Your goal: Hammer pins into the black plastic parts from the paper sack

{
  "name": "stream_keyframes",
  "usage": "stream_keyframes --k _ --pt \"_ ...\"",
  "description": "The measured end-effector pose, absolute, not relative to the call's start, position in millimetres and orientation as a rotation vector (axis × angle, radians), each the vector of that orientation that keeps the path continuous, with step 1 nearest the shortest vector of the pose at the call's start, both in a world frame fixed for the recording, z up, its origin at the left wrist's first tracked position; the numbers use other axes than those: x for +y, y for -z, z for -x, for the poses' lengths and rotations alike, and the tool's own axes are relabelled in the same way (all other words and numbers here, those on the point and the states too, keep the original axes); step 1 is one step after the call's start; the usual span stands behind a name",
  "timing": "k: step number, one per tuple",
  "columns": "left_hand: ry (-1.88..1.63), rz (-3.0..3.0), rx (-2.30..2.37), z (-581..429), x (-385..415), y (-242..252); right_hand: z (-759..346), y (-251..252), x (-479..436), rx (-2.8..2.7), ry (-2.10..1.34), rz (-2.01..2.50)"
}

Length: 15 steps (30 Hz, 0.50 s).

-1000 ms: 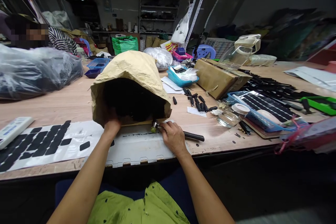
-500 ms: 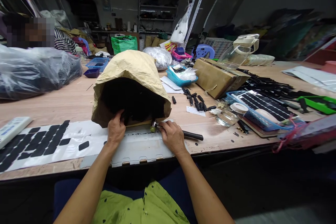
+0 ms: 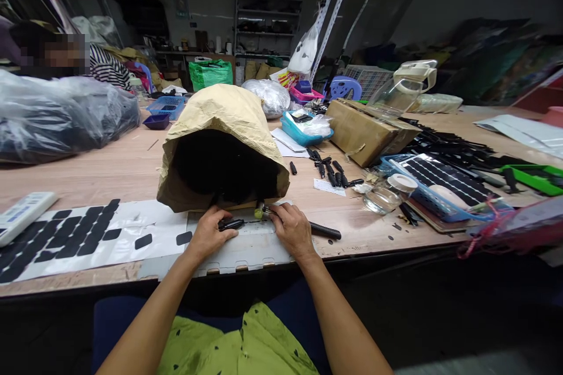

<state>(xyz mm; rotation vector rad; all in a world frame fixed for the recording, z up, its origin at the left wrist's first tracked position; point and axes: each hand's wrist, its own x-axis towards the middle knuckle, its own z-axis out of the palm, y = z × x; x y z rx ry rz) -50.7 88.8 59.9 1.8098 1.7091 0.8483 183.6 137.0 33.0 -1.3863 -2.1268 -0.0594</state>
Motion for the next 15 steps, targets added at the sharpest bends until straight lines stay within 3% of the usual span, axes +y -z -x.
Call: stream_keyframes --k 15 --pt "-0.86 -1.781 1.621 57.6 93.8 -57.7 -156.0 -59.9 100.2 -2.012 -0.319 1.068"
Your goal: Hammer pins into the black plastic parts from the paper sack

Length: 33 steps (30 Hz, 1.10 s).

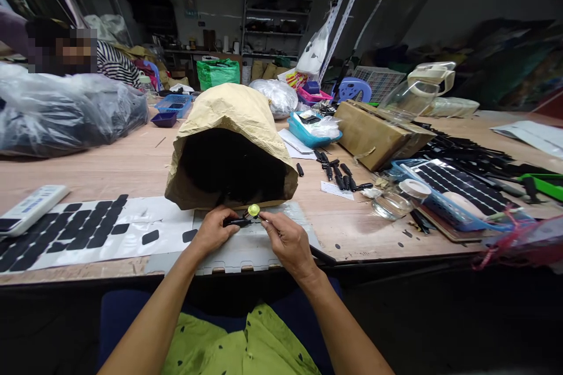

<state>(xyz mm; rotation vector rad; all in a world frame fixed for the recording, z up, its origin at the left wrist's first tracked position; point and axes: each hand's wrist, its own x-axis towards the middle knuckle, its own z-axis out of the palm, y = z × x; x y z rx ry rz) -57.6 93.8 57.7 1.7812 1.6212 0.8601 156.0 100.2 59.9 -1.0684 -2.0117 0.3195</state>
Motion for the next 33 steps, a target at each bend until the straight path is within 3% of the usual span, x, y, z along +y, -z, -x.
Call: stream_keyframes --k 9,33 --pt "-0.873 -1.749 1.625 55.3 94.2 -57.3 -139.0 -48.5 99.8 -2.158 -0.058 1.034" --pt "-0.88 -1.86 1.704 50.3 91.6 -50.0 -180.0 -28.6 140.8 -2.17 0.135 1.312"
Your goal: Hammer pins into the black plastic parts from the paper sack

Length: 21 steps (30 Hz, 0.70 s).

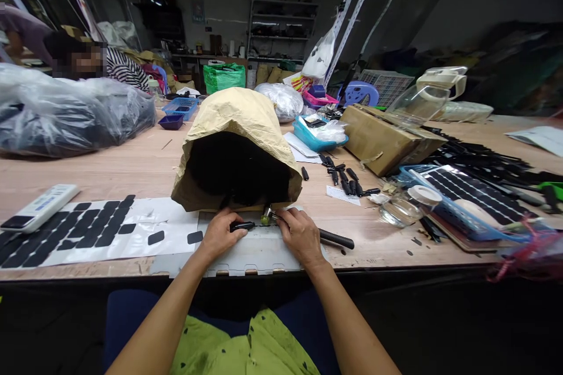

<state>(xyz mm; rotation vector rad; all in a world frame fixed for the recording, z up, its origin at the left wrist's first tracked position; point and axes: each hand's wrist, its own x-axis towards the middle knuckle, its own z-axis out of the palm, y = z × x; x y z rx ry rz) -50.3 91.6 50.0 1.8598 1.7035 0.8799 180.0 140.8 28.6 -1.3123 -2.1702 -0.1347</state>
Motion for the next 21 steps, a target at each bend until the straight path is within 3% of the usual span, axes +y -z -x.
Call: stream_keyframes --k 6,10,15,21 --pt "-0.932 -1.875 1.682 51.3 89.5 -50.3 -178.5 -29.0 139.3 -2.177 0.139 1.328" --pt "-1.186 -1.899 1.599 48.2 85.3 -54.4 -179.6 -27.5 140.4 -2.177 0.139 1.325" --pt "-1.522 -1.5 1.427 46.9 88.2 -81.7 -179.2 -29.6 139.9 -2.169 0.092 1.338" --pt "-1.117 -1.708 1.582 57.8 96.2 -88.7 -177.4 -32.7 138.8 -2.165 0.063 1.352"
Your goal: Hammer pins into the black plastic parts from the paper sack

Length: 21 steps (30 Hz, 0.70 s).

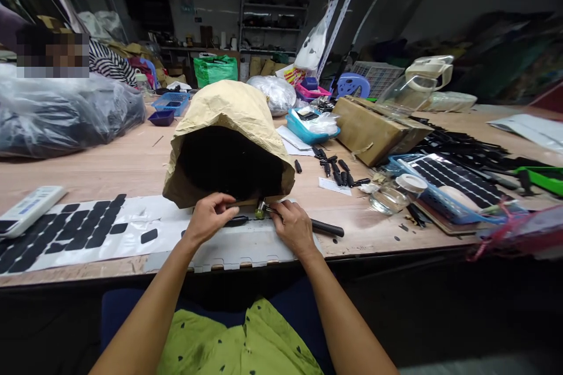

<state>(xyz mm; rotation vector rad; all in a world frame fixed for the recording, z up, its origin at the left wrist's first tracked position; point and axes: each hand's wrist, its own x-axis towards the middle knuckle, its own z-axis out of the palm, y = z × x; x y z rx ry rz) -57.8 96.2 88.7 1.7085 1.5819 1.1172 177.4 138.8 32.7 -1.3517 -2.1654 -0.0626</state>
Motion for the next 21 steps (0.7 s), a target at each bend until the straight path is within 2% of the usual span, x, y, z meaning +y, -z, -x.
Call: stream_keyframes --k 4,8,14,21 --pt "-0.824 -1.948 1.745 56.9 90.0 -62.0 -176.6 -32.9 138.2 -2.161 0.067 1.355" --pt "-0.849 -1.969 1.759 56.8 86.4 -48.7 -176.7 -33.5 137.4 -2.162 0.071 1.37" --pt "-0.867 -1.903 1.518 55.4 71.8 -64.8 -177.3 -32.2 138.5 -2.176 0.089 1.37" --pt "-0.406 -1.857 1.167 33.7 4.9 -84.7 -177.2 -30.9 138.9 -2.183 0.098 1.382"
